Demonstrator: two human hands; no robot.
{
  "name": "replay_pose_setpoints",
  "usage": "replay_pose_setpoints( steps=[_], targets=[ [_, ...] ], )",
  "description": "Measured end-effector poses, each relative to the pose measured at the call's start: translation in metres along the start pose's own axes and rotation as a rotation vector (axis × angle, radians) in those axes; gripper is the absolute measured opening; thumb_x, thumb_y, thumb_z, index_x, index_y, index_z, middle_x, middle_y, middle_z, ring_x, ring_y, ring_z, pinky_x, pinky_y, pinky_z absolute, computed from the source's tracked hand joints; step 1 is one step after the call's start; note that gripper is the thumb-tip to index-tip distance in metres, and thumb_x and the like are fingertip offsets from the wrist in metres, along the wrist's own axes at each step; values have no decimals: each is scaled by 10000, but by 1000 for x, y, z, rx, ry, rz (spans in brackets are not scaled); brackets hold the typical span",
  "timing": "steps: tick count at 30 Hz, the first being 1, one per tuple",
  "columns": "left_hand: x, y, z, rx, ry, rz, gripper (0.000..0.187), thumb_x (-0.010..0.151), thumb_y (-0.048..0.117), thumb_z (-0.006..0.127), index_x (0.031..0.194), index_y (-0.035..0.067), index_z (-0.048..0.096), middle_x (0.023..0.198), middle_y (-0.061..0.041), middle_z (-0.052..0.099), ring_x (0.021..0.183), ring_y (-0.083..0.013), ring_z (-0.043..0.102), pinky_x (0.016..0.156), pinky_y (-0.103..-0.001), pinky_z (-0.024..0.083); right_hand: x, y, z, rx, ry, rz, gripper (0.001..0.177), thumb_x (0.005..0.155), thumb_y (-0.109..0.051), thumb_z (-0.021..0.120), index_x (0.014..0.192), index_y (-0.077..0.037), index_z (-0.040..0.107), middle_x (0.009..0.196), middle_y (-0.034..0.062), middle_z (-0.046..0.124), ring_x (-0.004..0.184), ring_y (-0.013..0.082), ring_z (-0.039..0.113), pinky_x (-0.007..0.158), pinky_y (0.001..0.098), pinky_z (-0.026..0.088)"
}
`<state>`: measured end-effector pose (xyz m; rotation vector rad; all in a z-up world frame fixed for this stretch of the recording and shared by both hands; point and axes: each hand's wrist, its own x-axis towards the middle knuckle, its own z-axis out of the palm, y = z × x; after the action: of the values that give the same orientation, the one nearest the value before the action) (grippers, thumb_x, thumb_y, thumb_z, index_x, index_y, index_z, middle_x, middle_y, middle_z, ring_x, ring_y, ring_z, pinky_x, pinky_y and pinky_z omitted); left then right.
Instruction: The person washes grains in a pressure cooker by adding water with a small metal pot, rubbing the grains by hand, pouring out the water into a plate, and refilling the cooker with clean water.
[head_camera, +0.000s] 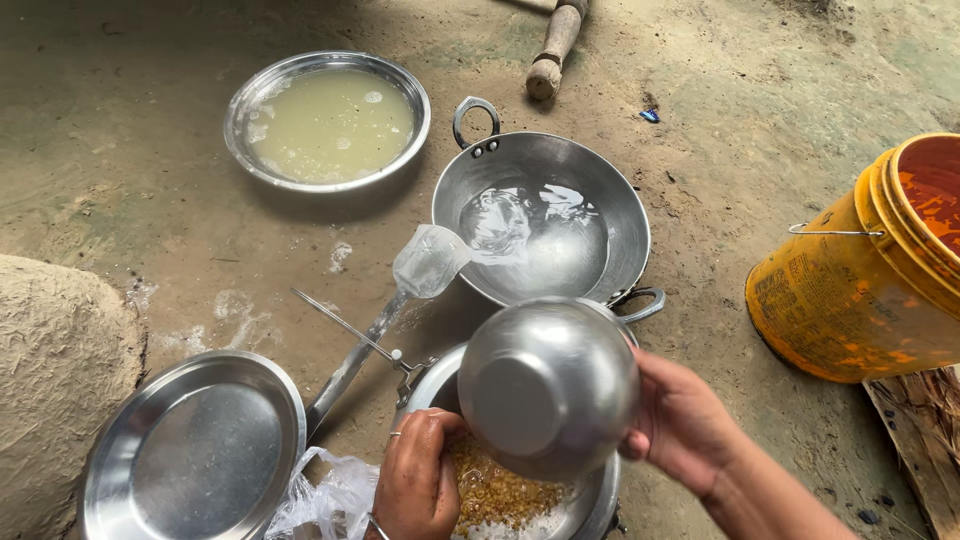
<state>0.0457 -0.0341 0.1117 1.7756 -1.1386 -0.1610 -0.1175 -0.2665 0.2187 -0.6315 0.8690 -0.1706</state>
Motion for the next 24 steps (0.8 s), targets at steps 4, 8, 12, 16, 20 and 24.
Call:
replay_pose_setpoints(
  steps=[4, 8, 12, 16, 20, 24],
  targets=[
    [3, -2, 2, 114, 21, 126, 406, 667, -82, 580, 1064, -11, 620, 1039, -190, 634, 996, -380, 626, 908, -479, 484, 30, -44, 10, -645, 31, -132, 546, 943, -472, 589, 968, 60, 705, 668, 115, 736, 436, 137, 650, 447, 249, 554],
    [6, -6, 5, 208, -217, 198, 358, 732, -93, 584, 1065, 22, 648, 1032, -145, 646, 1009, -313, 651, 906, -468, 507, 69, -97, 24, -1456, 122, -475, 595, 848, -616, 648, 1114, -95, 757, 1349, 173, 561, 985, 234, 690, 676, 327, 682],
    [3, -19, 12, 223, -270, 230, 273, 744, -2, 644, 1012, 37, 682, 1020, -128, 664, 999, -318, 659, 855, -462, 514, 107, -139, 51, -2169, 383, -525, 456, 815, -588, 734, 1154, -286, 780, 1593, 167, 307, 1190, 339, 613, 951, 433, 553],
    [-11, -33, 23, 257, -257, 239, 103, 797, 108, 692, 897, 90, 713, 972, -81, 683, 943, -262, 701, 792, -429, 530, 142, -153, 53, -2405, 564, -262, 470, 829, -560, 781, 1250, -357, 736, 1462, 152, 508, 1287, 313, 572, 1002, 426, 571],
    [-11, -49, 27, 256, -287, 305, 100, 836, 215, 719, 838, 116, 710, 904, -36, 676, 878, -197, 723, 823, -427, 563, 180, -144, 40, -2591, 612, -283, 427, 827, -482, 799, 1199, -276, 769, 1510, 151, 459, 1417, 321, 419, 968, 443, 564],
    [-14, -52, 31, 265, -268, 319, 155, 845, 270, 714, 809, 120, 700, 866, -28, 678, 820, -187, 730, 757, -407, 577, 209, -117, 25, -2865, 580, -485, 305, 852, -296, 757, 1132, -180, 794, 1609, 194, 362, 1381, 324, 414, 873, 485, 542]
  ],
)
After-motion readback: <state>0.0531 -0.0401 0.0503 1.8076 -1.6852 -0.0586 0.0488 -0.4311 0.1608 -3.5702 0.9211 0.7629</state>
